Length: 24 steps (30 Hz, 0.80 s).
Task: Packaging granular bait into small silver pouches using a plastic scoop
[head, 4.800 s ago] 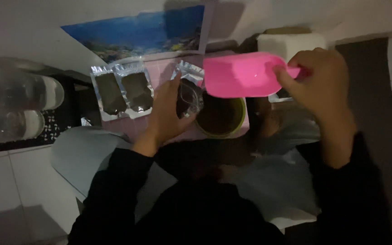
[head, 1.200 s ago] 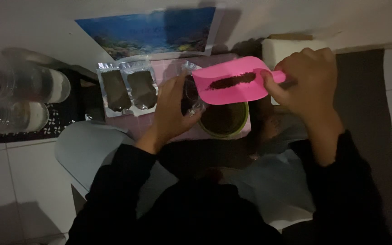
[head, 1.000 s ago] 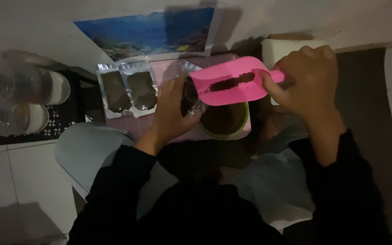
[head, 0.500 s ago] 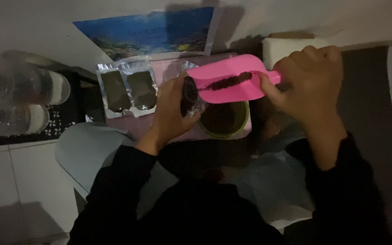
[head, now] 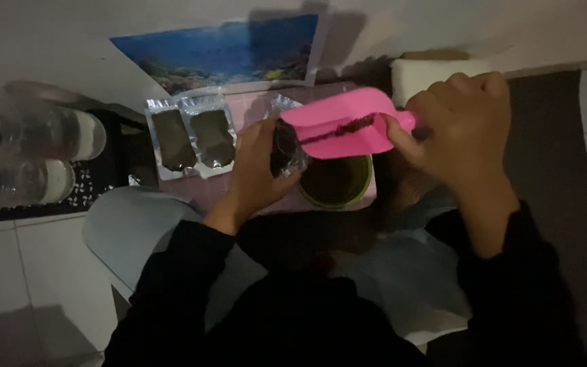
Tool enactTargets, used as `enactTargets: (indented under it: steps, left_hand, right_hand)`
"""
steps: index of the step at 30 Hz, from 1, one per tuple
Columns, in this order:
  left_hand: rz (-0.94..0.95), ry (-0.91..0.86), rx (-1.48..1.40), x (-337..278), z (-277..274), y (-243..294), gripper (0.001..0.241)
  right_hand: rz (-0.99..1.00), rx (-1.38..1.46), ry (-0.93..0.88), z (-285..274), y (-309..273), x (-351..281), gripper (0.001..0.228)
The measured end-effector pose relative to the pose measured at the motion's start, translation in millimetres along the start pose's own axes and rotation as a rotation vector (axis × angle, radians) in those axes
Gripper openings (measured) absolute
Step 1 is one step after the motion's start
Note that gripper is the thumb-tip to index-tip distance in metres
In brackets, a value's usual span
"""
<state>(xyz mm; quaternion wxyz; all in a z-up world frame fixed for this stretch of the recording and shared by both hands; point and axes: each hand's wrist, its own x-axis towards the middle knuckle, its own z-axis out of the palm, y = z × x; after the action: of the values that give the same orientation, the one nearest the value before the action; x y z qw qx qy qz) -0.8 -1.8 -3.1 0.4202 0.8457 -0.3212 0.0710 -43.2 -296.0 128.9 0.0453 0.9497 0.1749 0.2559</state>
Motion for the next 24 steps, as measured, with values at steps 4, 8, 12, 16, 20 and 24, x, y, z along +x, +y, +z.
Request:
enactTargets:
  steps: [4,8,12,16,20,24]
  left_hand:
    - [0.030,0.021,-0.017,0.3,0.7,-2.5,0.101]
    - [0.009,-0.010,0.018,-1.5,1.6,-2.0,0.098]
    - [-0.014,0.021,-0.029,5.0,-0.4,6.8,0.088]
    - [-0.032,-0.016,-0.037,1.4,1.5,0.0,0.096]
    - [-0.021,-0.022,0.001,-0.2,3.9,-2.4,0.095]
    - [-0.038,-0.021,-0.016,0.1,2.5,-0.3,0.095]
  right_hand:
    - [-0.013,-0.029,-0.023,0.2,2.2,-0.7,0.037]
    - [-0.017,-0.059,-0.051,-4.0,0.8,-1.1,0.038]
    - [-0.007,-0.030,0.000,-4.0,1.2,-0.6,0.036]
    - [-0.032,-0.045,-0.050,-7.1,-0.1,-0.9,0.032]
    - [-0.014,-0.086,-0.041,-5.0,1.6,-5.3,0.036]
    - [-0.012,-0.055,-0.014,-1.8,5.0,-3.7,0.038]
